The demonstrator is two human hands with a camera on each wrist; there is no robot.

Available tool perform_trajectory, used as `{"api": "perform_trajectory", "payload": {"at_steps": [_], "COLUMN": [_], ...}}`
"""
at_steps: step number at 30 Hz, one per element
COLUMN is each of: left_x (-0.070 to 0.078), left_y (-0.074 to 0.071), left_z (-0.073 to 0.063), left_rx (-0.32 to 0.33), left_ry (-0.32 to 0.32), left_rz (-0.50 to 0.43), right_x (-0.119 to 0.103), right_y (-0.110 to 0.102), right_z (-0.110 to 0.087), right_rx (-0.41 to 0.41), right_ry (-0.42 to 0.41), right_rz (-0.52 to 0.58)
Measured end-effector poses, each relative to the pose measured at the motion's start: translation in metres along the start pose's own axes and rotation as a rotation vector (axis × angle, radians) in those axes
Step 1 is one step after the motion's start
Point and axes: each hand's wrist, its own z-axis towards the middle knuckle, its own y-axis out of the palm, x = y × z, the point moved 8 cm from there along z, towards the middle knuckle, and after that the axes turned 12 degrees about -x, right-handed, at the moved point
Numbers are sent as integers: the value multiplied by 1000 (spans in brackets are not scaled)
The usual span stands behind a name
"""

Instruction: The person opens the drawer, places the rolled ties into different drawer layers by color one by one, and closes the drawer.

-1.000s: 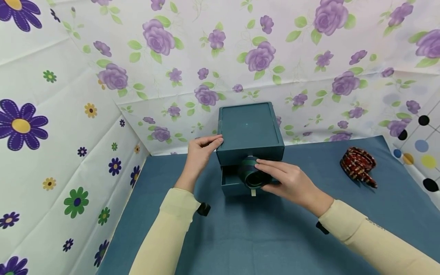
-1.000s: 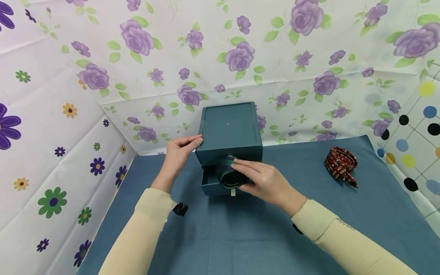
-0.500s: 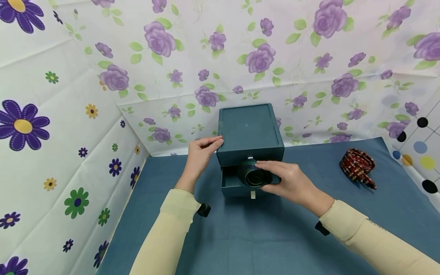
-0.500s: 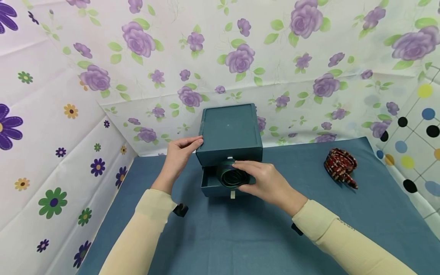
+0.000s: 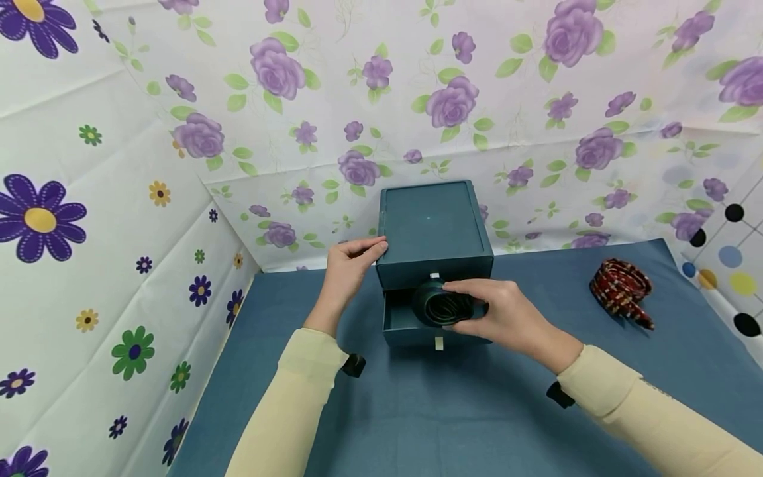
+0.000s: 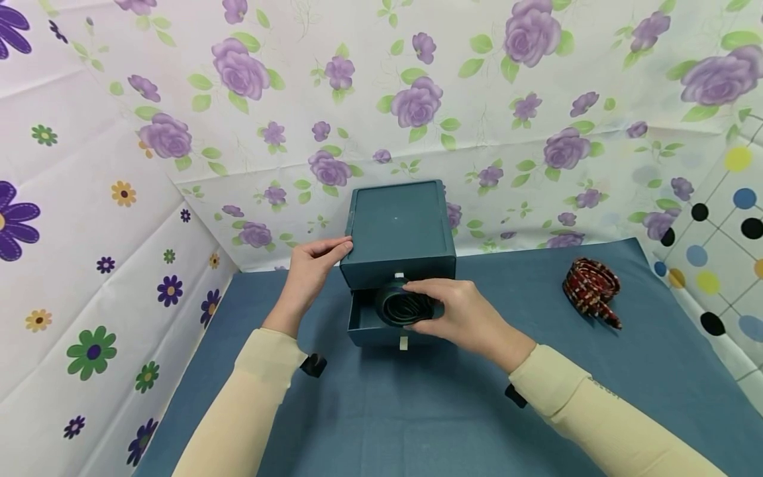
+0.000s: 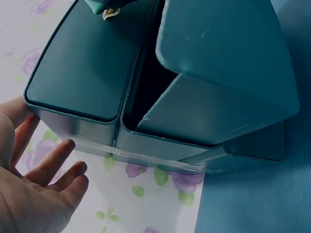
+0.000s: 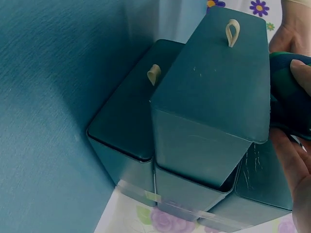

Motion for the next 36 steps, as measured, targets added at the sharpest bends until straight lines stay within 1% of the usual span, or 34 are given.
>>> {"api": "perform_trajectory", "payload": {"at_steps": [7,16,24,28,36], "left_x": [0,-1,0,-1,0], "left_y": [0,1,0,1,1], "left_z": [1,0,-1,-1,0], "left_rx": [-3,-1,4,-4,0], "left_ry": [-2,-1,-5,-7,7], "left_rz": [-6,-15,-12,-20,-19], "right_x": [2,1,-7,-6,8], "right_y": [0,0,4,7,17], "right_z": [-1,0,10,13,22], "right_rx": [-3,-25,-45,-67,-171], "right_ry": [25,16,-10,34,142], "right_rz": [17,34,-47,-50,17]}}
